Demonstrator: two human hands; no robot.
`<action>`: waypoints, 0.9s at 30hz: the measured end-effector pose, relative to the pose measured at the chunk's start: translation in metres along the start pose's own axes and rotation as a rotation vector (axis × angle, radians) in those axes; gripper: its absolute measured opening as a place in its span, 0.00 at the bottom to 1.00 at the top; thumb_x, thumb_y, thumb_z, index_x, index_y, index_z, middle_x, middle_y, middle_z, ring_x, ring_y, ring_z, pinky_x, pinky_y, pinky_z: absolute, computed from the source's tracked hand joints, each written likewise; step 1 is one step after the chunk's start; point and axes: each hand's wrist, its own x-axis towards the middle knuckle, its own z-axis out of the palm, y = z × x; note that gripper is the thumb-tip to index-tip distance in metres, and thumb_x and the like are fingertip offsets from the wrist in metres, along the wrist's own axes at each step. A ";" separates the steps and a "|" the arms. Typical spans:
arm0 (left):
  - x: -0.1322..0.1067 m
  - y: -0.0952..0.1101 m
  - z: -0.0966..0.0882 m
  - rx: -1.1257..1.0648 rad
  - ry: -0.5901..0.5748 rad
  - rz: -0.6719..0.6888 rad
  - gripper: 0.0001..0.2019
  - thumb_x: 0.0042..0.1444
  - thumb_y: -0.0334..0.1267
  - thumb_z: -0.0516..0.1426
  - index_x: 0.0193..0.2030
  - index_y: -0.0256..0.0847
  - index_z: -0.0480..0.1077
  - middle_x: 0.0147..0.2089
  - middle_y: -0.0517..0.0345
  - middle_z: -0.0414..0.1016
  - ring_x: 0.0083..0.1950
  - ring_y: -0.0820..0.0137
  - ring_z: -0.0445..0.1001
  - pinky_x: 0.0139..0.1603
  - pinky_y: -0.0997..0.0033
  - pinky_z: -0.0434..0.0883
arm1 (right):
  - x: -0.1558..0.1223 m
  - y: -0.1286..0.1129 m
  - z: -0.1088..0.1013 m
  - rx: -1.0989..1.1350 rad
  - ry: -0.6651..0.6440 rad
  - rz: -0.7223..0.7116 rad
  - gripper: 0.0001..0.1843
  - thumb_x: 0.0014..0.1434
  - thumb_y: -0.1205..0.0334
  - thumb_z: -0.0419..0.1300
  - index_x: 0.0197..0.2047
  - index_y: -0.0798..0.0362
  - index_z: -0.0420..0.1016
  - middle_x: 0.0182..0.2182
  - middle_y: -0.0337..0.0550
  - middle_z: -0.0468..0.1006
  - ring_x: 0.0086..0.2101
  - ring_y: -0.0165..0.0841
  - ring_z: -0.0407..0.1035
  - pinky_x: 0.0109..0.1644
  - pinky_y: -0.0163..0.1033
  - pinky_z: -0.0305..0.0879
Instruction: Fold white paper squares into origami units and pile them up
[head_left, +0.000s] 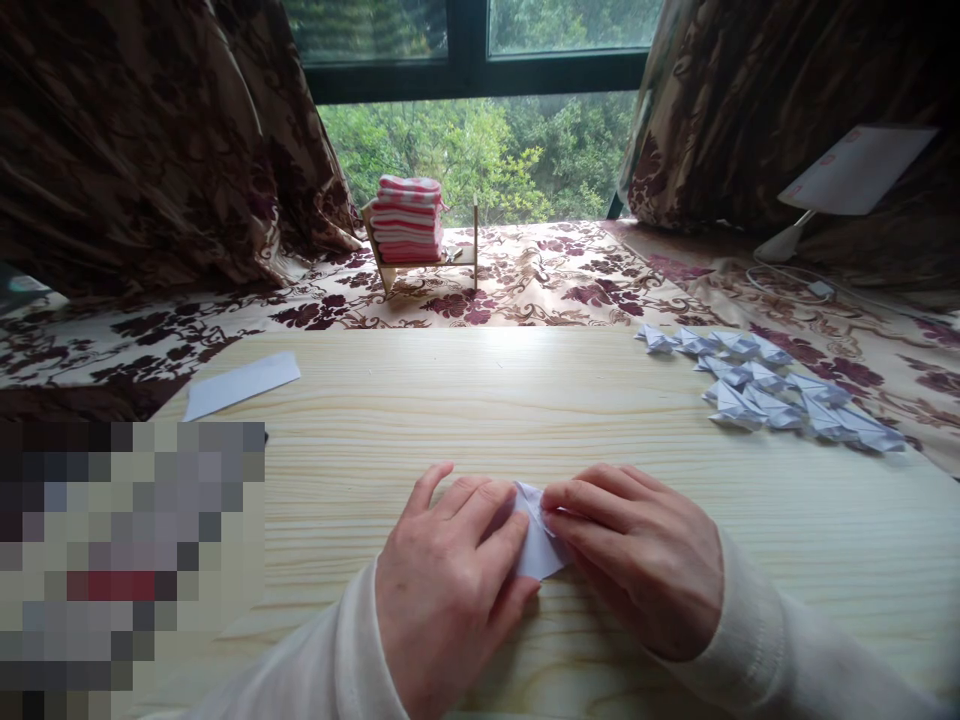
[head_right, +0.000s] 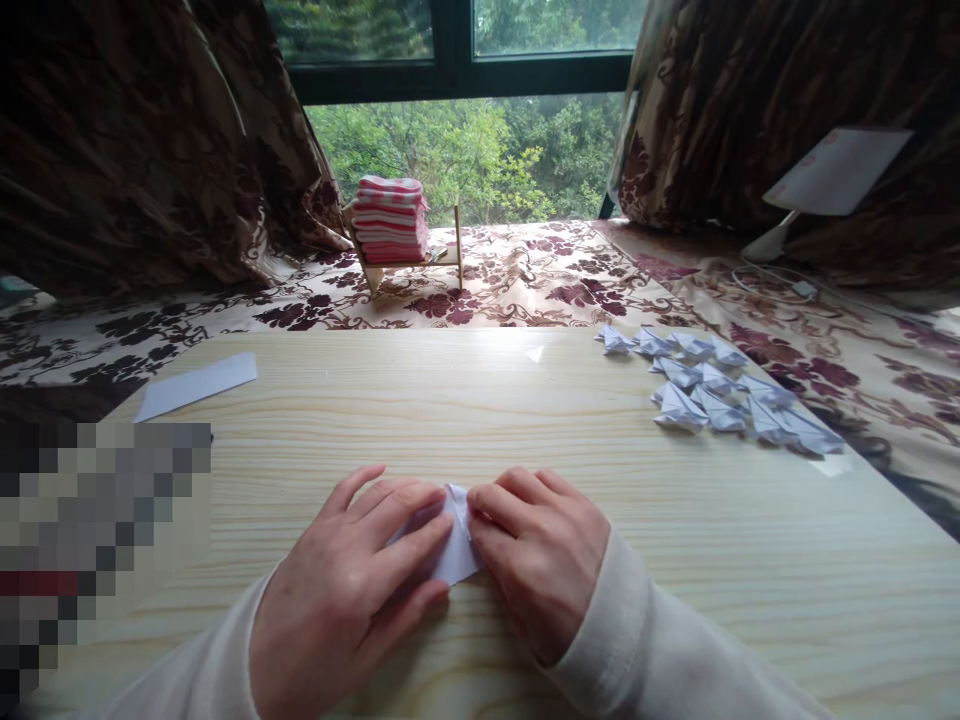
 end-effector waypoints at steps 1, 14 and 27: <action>0.000 0.000 0.000 0.006 -0.001 0.001 0.12 0.56 0.37 0.51 0.45 0.42 0.70 0.48 0.52 0.73 0.49 0.62 0.68 0.57 0.50 0.56 | 0.000 -0.001 0.002 -0.004 0.014 0.014 0.13 0.60 0.70 0.48 0.31 0.55 0.74 0.33 0.45 0.76 0.33 0.33 0.65 0.36 0.39 0.59; -0.001 -0.001 -0.003 0.029 -0.046 0.042 0.11 0.55 0.37 0.52 0.44 0.39 0.70 0.49 0.51 0.73 0.50 0.61 0.68 0.58 0.48 0.56 | -0.018 -0.026 0.016 -0.139 0.112 0.170 0.13 0.56 0.69 0.50 0.41 0.56 0.74 0.37 0.49 0.75 0.38 0.37 0.65 0.41 0.41 0.59; 0.009 0.007 0.003 0.208 0.077 0.081 0.11 0.59 0.33 0.50 0.42 0.42 0.73 0.43 0.53 0.73 0.48 0.63 0.67 0.60 0.45 0.53 | -0.019 -0.025 0.005 -0.094 -0.154 0.267 0.26 0.44 0.72 0.53 0.48 0.56 0.72 0.45 0.49 0.73 0.43 0.40 0.63 0.45 0.43 0.60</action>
